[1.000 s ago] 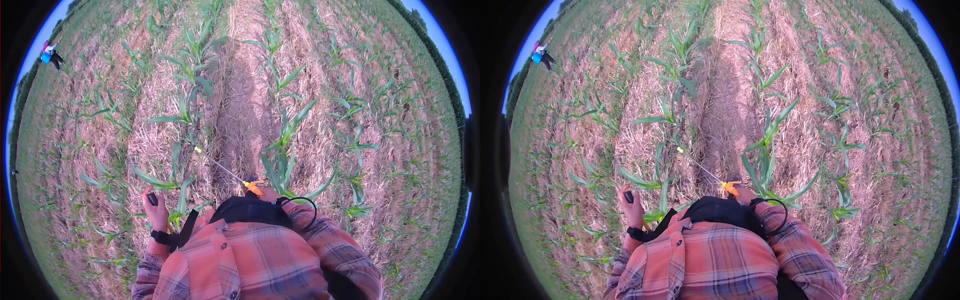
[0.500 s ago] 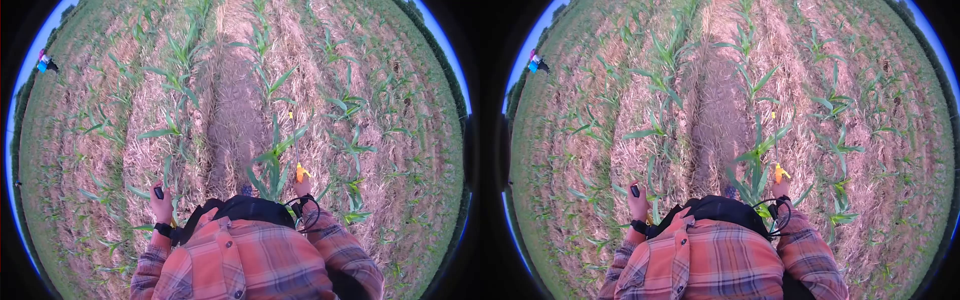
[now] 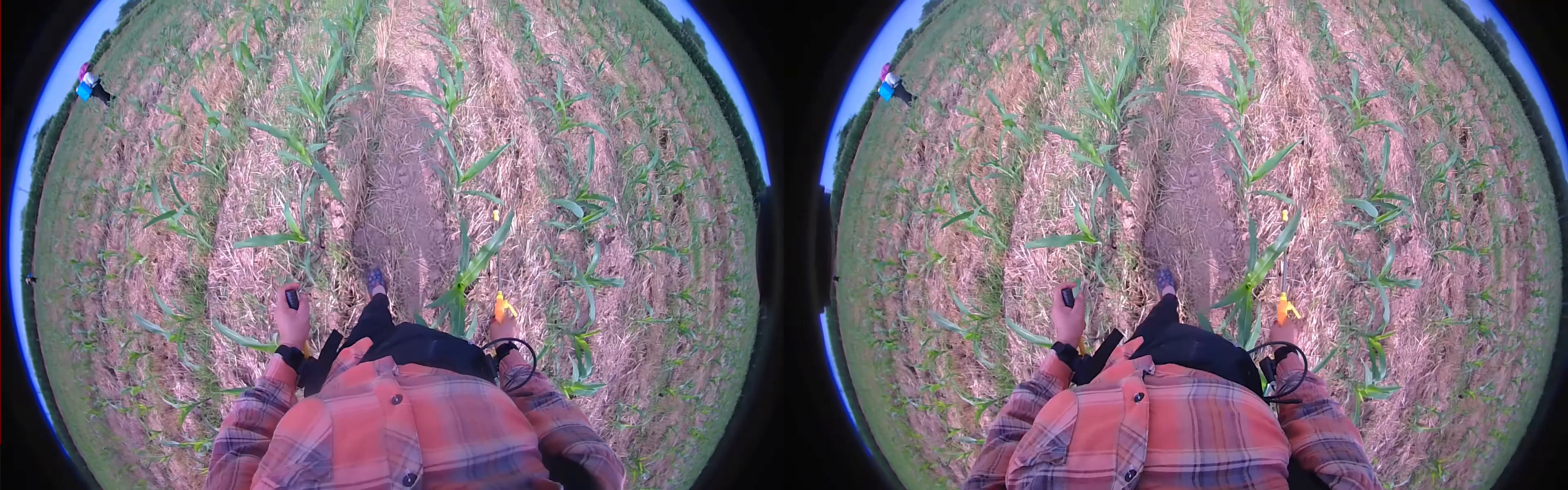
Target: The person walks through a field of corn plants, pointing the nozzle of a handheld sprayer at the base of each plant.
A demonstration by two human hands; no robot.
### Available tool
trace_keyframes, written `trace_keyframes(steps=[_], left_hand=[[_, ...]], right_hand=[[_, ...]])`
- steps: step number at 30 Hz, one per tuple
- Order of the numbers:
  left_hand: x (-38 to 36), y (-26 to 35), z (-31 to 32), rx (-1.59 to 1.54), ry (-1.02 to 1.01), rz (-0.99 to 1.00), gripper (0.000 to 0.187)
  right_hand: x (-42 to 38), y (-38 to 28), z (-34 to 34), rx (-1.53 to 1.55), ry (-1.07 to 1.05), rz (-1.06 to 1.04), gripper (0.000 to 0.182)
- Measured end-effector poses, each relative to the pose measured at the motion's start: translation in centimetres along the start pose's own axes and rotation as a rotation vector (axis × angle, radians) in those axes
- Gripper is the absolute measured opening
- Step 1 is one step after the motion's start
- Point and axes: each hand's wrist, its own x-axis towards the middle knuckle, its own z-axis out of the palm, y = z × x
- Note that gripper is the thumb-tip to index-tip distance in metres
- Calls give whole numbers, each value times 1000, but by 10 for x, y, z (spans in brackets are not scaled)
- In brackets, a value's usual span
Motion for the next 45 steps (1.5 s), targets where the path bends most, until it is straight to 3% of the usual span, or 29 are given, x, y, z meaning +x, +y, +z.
trace_keyframes(steps=[1, 4, 6, 7, 9, 11, 12, 16, 18, 22, 23, 25, 27, 32, 35, 38, 41, 45], left_hand=[[12, 6, 9, -21, 6, -48, 16], [48, 5, 17, -53, 13, -21, 16], [62, 6, 19, 1, -31, -114, 17], [75, 5, 18, 0, -38, -114, 17], [90, 2, 9, -113, -73, -220, 18], [104, 43, -16, -177, -45, -159, 19], [109, 54, -33, -297, -71, -291, 21], [112, 106, -97, -386, 27, -278, 22], [119, 109, -105, -387, 57, -273, 22], [159, 51, -56, -328, 5, -271, 20], [169, 45, -36, -277, -2, -367, 19], [181, -19, 8, -211, 21, -228, 17], [191, 13, 13, -150, 30, -189, 17], [209, -22, 37, -99, -45, -205, 16], [217, -19, 44, -122, -52, -169, 15], [224, 56, 8, -330, -104, -399, 18], [221, 87, -28, -389, 26, -285, 20], [228, 114, -32, -376, 122, -239, 22]], right_hand=[[5, -8, 9, 68, -21, -190, 26], [15, -55, 23, 119, -163, -260, 27], [16, -93, 24, -65, -292, -492, 27], [18, -117, 22, -66, -290, -486, 27], [18, -156, 16, 39, -536, -562, 25], [31, -172, 41, -16, -633, -651, 30], [36, -180, 52, -66, -720, -741, 34], [38, -220, 40, -8, -869, -810, 33], [48, -214, 64, 200, -1015, -696, 35], [61, -227, 64, 127, -963, -706, 34], [64, -239, 52, 4, -911, -708, 32], [71, -256, 44, -116, -849, -711, 31], [83, -253, 39, -48, -615, -549, 27], [123, -244, 11, -57, -335, -319, 29], [149, -220, -2, -52, -176, -215, 27], [170, -192, -11, 55, -14, -54, 27], [187, -184, -25, -38, 88, 92, 29], [227, -182, -19, 5, 133, 77, 28]])
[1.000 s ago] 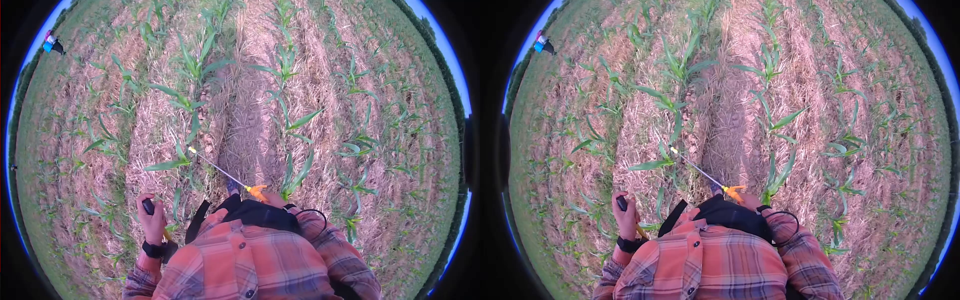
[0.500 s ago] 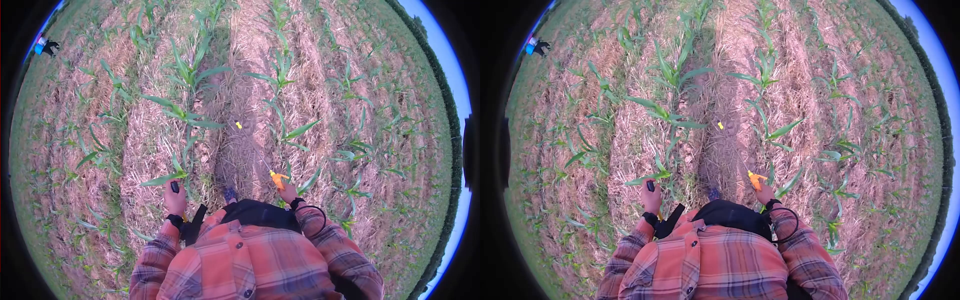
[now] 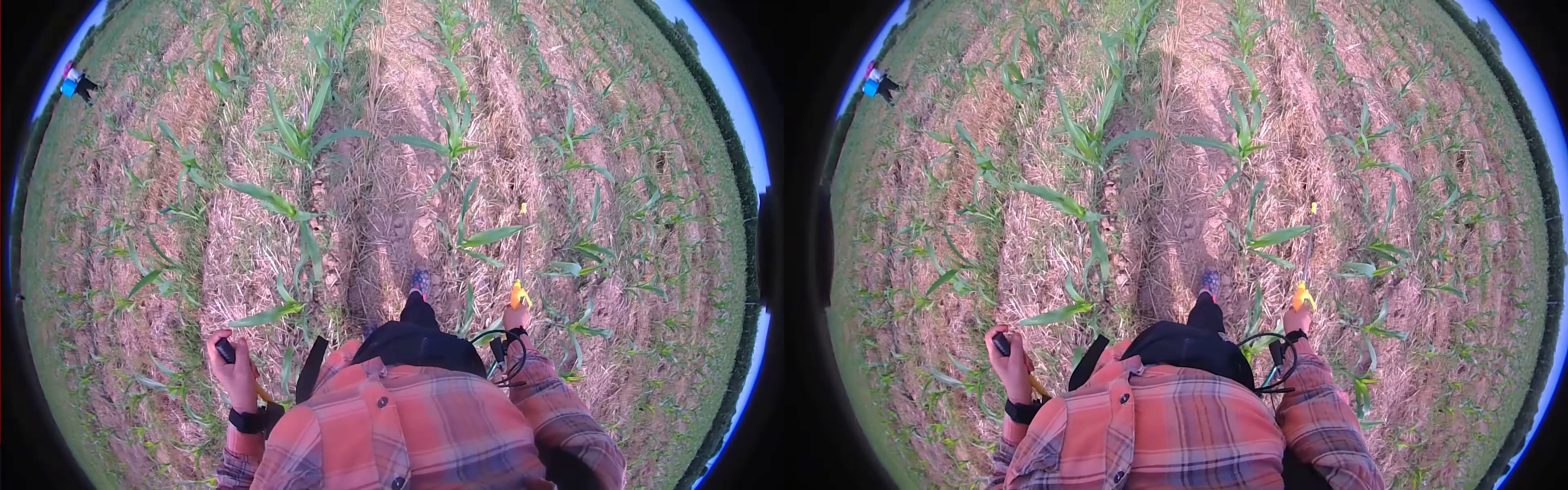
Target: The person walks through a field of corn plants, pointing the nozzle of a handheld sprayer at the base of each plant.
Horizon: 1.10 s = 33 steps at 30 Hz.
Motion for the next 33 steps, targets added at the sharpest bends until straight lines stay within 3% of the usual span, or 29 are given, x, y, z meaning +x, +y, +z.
trace_keyframes(steps=[4, 5, 6, 9, 11, 15, 17, 18, 21, 25, 29, 33], left_hand=[[43, -57, 59, 191, 16, -53, 15], [57, -85, 73, 254, -11, 51, 15], [60, -93, 89, 272, 13, 27, 15], [66, -70, 113, 385, 26, 148, 16], [68, -72, 123, 337, 4, -21, 17], [69, -55, 135, 365, 37, 60, 17], [68, -51, 123, 295, 51, 39, 17], [68, -43, 121, 222, 66, 23, 17], [32, 53, 120, 28, 99, 2, 18], [20, 78, 120, -21, 142, 66, 18], [68, 21, 162, 77, 45, -4, 17], [99, -27, 195, 251, 49, 26, 15]], right_hand=[[24, -30, 19, -53, -72, -15, 28], [31, -34, 32, -150, -62, -146, 27], [22, -62, 14, -85, -144, -218, 25], [35, -83, 44, 61, -256, -455, 20], [31, -108, 41, 87, -395, -596, 20], [29, -158, 42, 86, -612, -753, 22], [36, -173, 51, 28, -814, -946, 25], [39, -182, 52, 31, -810, -945, 25], [42, -209, 39, -119, -988, -1005, 24], [63, -215, 49, -59, -1122, -1030, 25], [81, -234, 8, -106, -971, -938, 24], [122, -223, 31, 16, -773, -800, 23]])
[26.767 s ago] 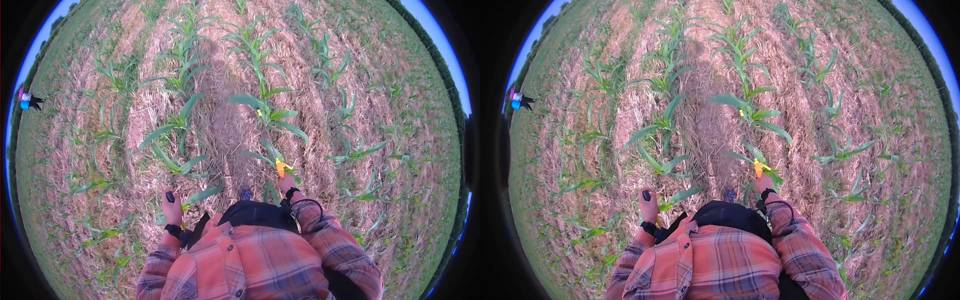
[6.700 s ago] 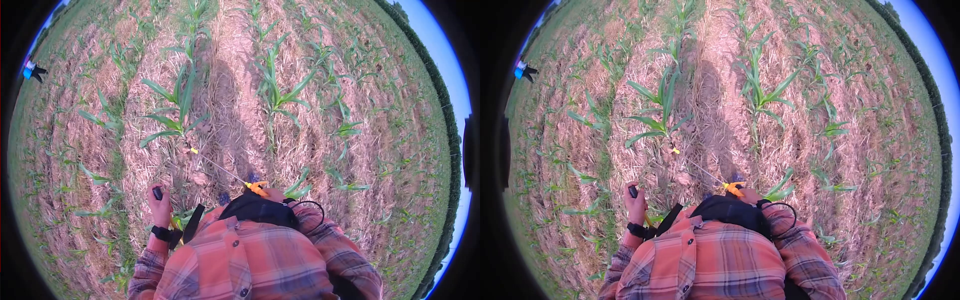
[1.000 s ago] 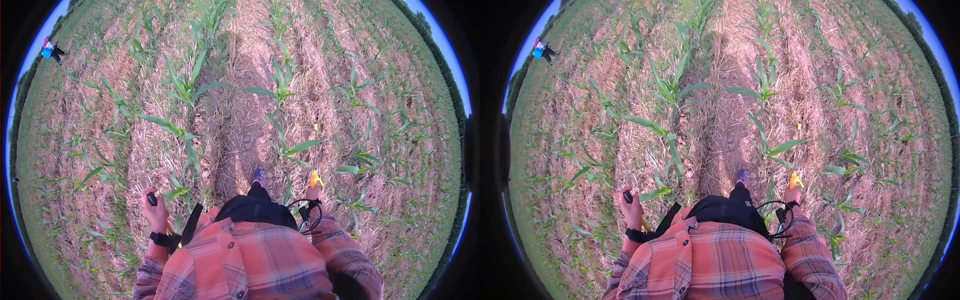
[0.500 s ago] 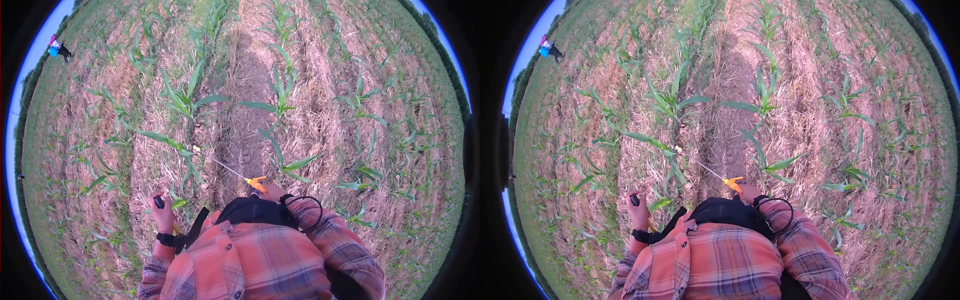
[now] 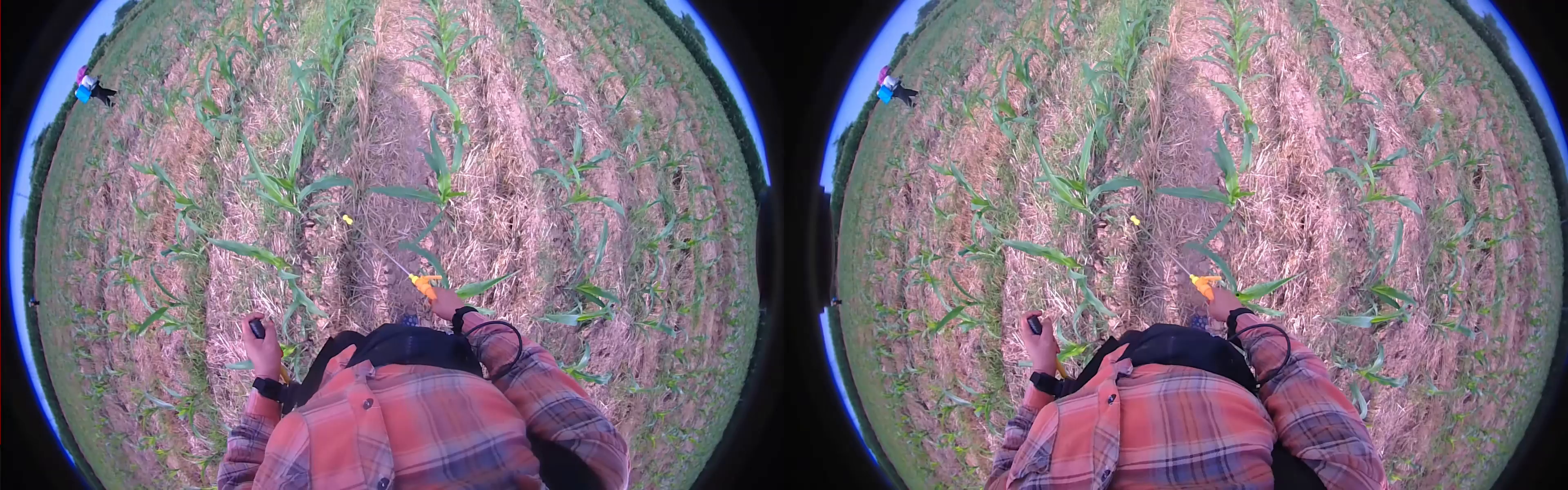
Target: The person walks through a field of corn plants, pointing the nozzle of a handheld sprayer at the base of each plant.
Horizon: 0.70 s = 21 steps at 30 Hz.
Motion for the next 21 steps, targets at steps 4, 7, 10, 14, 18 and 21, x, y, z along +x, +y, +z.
trace_keyframes(steps=[4, 7, 10, 14, 18, 21], left_hand=[[12, 7, 24, 49, -16, -25, 15], [31, 0, 37, 109, -6, 123, 16], [62, -8, 55, 110, -47, 193, 16], [81, 76, 60, -80, -172, 16, 18], [97, 150, 19, -273, -172, -14, 20], [129, 158, 17, -287, -156, -9, 20]], right_hand=[[14, 45, -19, -3, 262, 203, 23], [15, 67, -32, -20, 395, 336, 22], [16, 82, -54, -24, 558, 494, 22], [6, 90, -67, -52, 619, 563, 22], [5, 79, -86, 0, 612, 652, 27], [23, 58, -96, 15, 638, 823, 29]])
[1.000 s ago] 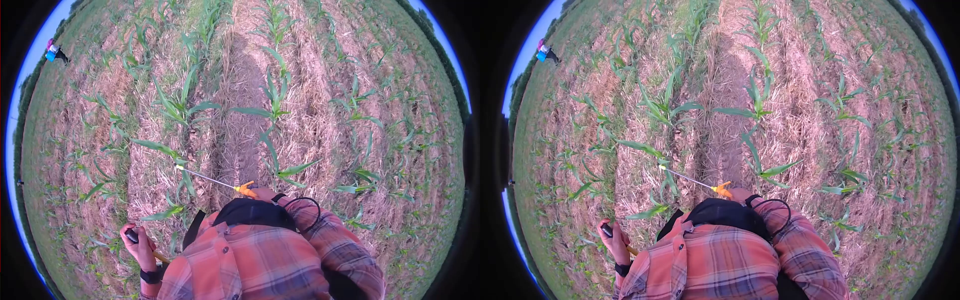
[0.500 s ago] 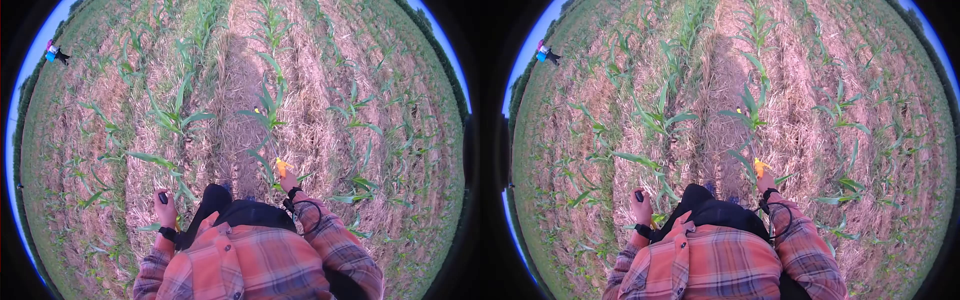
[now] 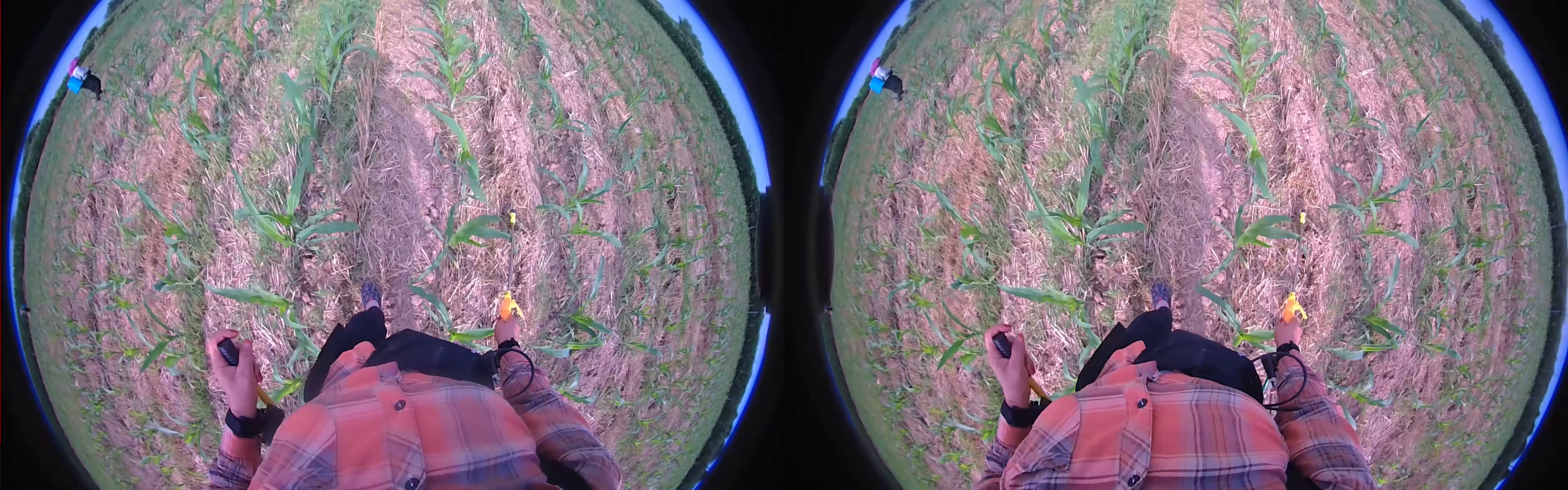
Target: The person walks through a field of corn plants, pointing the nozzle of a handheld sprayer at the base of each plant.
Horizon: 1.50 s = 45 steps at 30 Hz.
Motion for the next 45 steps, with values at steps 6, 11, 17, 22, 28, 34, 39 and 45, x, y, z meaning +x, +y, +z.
trace_keyframes(steps=[6, 11, 17, 22, 28, 34, 39, 45], left_hand=[[97, -106, 60, 310, -70, 122, 15], [129, -112, 63, 224, -96, -61, 14], [143, -97, 61, 272, -82, -20, 17], [124, 4, 26, 23, 40, -133, 21], [132, 18, 48, 3, 165, -17, 21], [209, -47, 129, 194, 138, -55, 18], [250, -67, 180, 541, 132, 376, 17], [268, -47, 231, 392, 30, 56, 15]], right_hand=[[24, -42, 31, -194, 19, -8, 31], [-2, -110, 23, 16, -81, -225, 26], [-4, -161, 46, -138, -406, -538, 23], [6, -216, 38, -31, -884, -806, 28], [59, -249, 56, -6, -939, -903, 33], [119, -270, 38, -48, -676, -834, 25], [177, -250, 19, 25, -366, -607, 25], [243, -212, -3, 99, -116, -239, 26]])
